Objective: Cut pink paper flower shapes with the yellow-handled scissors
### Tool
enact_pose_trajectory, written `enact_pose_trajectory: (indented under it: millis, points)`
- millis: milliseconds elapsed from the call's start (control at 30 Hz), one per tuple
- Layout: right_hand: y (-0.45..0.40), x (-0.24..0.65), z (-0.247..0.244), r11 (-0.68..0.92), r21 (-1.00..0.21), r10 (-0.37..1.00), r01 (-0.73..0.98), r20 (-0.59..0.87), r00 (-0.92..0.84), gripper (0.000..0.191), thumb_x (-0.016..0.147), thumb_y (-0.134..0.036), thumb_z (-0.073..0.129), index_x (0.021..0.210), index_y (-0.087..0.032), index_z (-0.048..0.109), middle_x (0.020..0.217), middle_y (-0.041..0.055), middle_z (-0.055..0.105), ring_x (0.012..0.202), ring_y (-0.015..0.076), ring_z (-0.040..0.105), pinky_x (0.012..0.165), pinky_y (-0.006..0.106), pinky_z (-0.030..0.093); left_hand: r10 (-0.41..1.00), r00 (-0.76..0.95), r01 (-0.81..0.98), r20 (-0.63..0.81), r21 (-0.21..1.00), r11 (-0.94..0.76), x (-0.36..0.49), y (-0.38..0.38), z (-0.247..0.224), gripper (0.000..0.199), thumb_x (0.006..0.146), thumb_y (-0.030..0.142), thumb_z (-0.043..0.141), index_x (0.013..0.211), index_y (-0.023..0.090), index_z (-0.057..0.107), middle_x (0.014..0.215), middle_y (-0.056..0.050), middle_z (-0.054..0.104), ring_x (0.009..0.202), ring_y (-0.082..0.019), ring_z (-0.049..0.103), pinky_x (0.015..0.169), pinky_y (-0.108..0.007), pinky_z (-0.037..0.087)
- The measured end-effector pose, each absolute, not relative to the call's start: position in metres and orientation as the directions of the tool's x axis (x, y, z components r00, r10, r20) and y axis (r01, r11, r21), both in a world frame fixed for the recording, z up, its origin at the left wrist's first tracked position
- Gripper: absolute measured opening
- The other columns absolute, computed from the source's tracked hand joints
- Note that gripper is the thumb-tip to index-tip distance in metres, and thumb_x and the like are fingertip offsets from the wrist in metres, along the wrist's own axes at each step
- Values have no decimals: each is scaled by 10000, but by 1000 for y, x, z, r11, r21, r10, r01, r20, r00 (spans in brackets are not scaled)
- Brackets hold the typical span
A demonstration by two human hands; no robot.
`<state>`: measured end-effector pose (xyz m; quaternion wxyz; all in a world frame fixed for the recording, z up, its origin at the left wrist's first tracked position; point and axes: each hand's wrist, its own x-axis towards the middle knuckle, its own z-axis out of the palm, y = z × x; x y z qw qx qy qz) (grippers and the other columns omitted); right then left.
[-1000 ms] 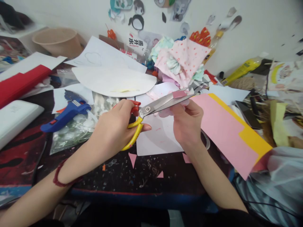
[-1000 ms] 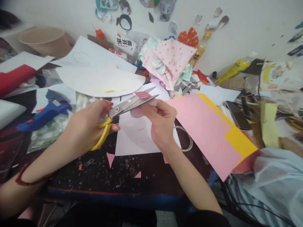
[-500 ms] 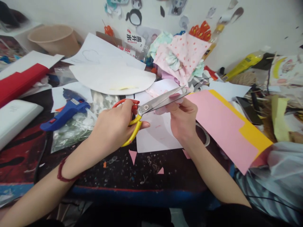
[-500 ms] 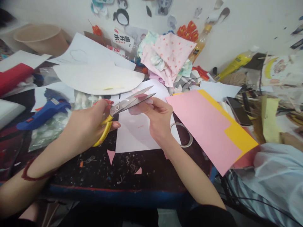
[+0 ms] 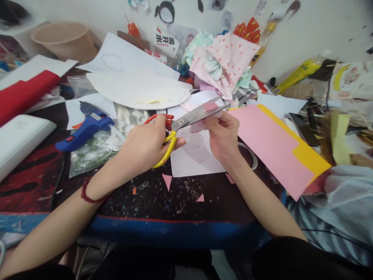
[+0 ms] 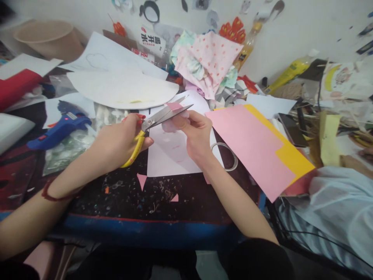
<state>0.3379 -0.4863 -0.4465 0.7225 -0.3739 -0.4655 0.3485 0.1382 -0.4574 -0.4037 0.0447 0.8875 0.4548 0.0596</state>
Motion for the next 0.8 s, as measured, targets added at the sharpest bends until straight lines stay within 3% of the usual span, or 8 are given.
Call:
enact_pose_trajectory:
  millis: [167, 400, 800]
  points:
    - [-486, 337, -447, 481, -863, 851, -156, 417, 320, 119, 773, -333, 824, 730, -266, 735, 650, -77, 701, 585, 149, 689, 605, 326, 596, 806, 586, 792, 86, 147, -592, 138, -456, -404, 505, 940, 617, 410, 1128, 156, 499, 817, -107, 690, 697, -286, 687, 541, -322, 354]
    - [-490, 334, -444, 437, -895, 866, -92, 391, 312, 174, 782, -374, 816, 709, -260, 706, 637, -67, 712, 583, 154, 691, 610, 328, 603, 818, 570, 779, 75, 266, -567, 139, -456, -404, 519, 909, 648, 489, 1097, 165, 516, 794, -97, 669, 698, -290, 674, 586, -324, 358]
    - [-492, 329, -441, 428, -896, 873, -123, 374, 313, 116, 817, -328, 783, 741, -266, 720, 651, -64, 735, 582, 158, 702, 623, 326, 606, 806, 591, 782, 2, 242, -574, 142, -460, -399, 528, 962, 632, 376, 1123, 148, 513, 751, -98, 666, 608, -248, 623, 532, -307, 321]
